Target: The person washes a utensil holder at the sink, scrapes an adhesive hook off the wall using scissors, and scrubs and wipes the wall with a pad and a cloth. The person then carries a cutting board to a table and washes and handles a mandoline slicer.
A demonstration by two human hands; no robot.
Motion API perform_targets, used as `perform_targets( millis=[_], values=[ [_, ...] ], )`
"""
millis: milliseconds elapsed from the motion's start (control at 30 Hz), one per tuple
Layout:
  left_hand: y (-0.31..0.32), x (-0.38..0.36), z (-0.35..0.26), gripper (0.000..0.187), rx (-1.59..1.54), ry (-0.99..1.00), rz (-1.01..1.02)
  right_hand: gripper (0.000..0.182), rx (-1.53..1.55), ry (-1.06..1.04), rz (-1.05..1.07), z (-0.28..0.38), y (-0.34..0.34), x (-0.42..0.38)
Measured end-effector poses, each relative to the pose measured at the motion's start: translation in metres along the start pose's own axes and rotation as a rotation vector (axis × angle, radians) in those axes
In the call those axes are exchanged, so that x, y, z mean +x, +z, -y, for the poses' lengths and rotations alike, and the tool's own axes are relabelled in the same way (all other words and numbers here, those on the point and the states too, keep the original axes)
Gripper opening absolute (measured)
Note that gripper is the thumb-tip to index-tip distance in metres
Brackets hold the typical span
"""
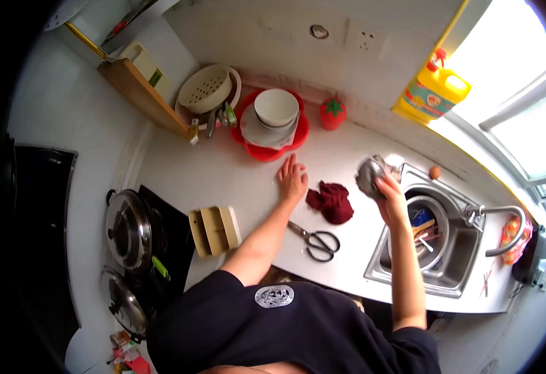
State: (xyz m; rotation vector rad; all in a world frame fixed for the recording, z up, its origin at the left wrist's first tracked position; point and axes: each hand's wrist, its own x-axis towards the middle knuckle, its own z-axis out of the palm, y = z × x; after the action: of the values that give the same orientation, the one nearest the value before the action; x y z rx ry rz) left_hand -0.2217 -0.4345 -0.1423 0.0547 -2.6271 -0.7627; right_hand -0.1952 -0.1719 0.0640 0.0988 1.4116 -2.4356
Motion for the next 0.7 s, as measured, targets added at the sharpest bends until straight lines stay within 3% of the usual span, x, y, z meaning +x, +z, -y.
perform_targets(
  millis=[33, 133, 300, 467, 600, 700],
  values=[
    [0.001, -0.001, 0.007, 0.029, -0.032, 0.013, 0.056, 0.046, 0.059, 0.019, -0.069, -0.017, -0.022, -0.032],
    [-0.003, -0.001, 0.028, 0.021, -0.191, 0.103, 0.157, 0.046, 0.188, 0.058, -0.238, -0.066, -0.075, -0.119],
    [-0.060, -0.064, -0.025, 0.020, -0.360, -0.112, 0.224, 0.035, 0.317, 0.204, -0.436, -0.084, -0.128, -0.211],
    [-0.087, -0.153, -0.097, 0.019, -0.456, -0.349, 0.245, 0.034, 0.395, 0.194, -0.370, -0.071, -0.179, -0.222],
    [-0.083, -0.199, -0.121, 0.021, -0.519, -0.301, 0.254, 0.039, 0.701, 0.249, -0.349, -0.046, -0.184, -0.207],
    [-0.086, -0.209, -0.137, 0.022, -0.425, -0.235, 0.314, 0.046, 0.787, 0.168, -0.134, -0.026, -0.178, -0.209]
  ],
)
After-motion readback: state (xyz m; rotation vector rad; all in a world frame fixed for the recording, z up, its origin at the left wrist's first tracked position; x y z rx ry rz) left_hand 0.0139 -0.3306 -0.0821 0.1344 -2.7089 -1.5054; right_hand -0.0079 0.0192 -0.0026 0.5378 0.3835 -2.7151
